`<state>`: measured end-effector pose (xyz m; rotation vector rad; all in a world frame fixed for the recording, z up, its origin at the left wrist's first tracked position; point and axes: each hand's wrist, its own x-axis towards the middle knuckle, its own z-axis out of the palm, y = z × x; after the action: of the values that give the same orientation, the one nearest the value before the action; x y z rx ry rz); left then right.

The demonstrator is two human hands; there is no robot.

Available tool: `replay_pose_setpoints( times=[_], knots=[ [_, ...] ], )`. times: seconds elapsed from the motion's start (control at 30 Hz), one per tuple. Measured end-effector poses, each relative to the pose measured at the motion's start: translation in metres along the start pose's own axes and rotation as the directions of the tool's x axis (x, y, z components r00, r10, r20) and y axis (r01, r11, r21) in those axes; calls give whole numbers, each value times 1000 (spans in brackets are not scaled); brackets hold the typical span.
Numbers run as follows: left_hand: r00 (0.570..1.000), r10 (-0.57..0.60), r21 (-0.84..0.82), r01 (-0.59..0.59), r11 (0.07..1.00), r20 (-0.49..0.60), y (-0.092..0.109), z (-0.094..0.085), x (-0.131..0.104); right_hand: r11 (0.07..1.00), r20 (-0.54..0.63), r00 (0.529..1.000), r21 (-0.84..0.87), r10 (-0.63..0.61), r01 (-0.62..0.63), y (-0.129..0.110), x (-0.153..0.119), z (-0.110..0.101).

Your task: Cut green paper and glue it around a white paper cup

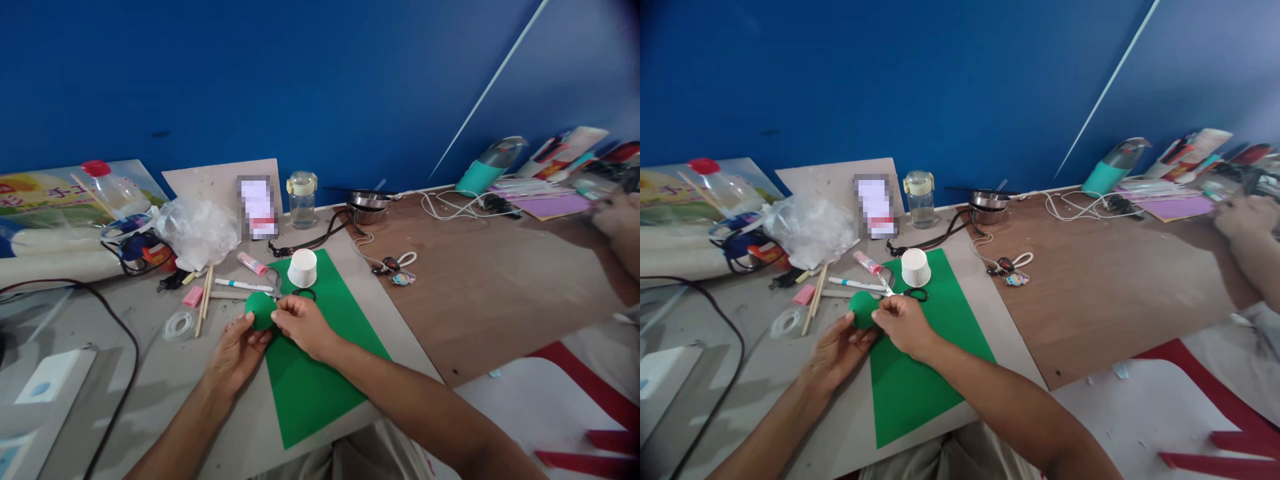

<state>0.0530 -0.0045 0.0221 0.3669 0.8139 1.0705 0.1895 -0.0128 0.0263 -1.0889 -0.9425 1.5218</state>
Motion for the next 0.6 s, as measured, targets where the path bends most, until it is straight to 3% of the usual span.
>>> replay_pose_setpoints(
  times=[0.33, 0.6],
  knots=[
    [993, -49, 100, 38, 994, 108, -1, 6, -9, 971, -19, 995, 219, 103, -96, -10, 2, -5],
    [986, -89, 215, 57, 975, 143, 1, 3, -10, 990, 125, 983, 30, 132, -137, -20, 3, -19]
  ],
)
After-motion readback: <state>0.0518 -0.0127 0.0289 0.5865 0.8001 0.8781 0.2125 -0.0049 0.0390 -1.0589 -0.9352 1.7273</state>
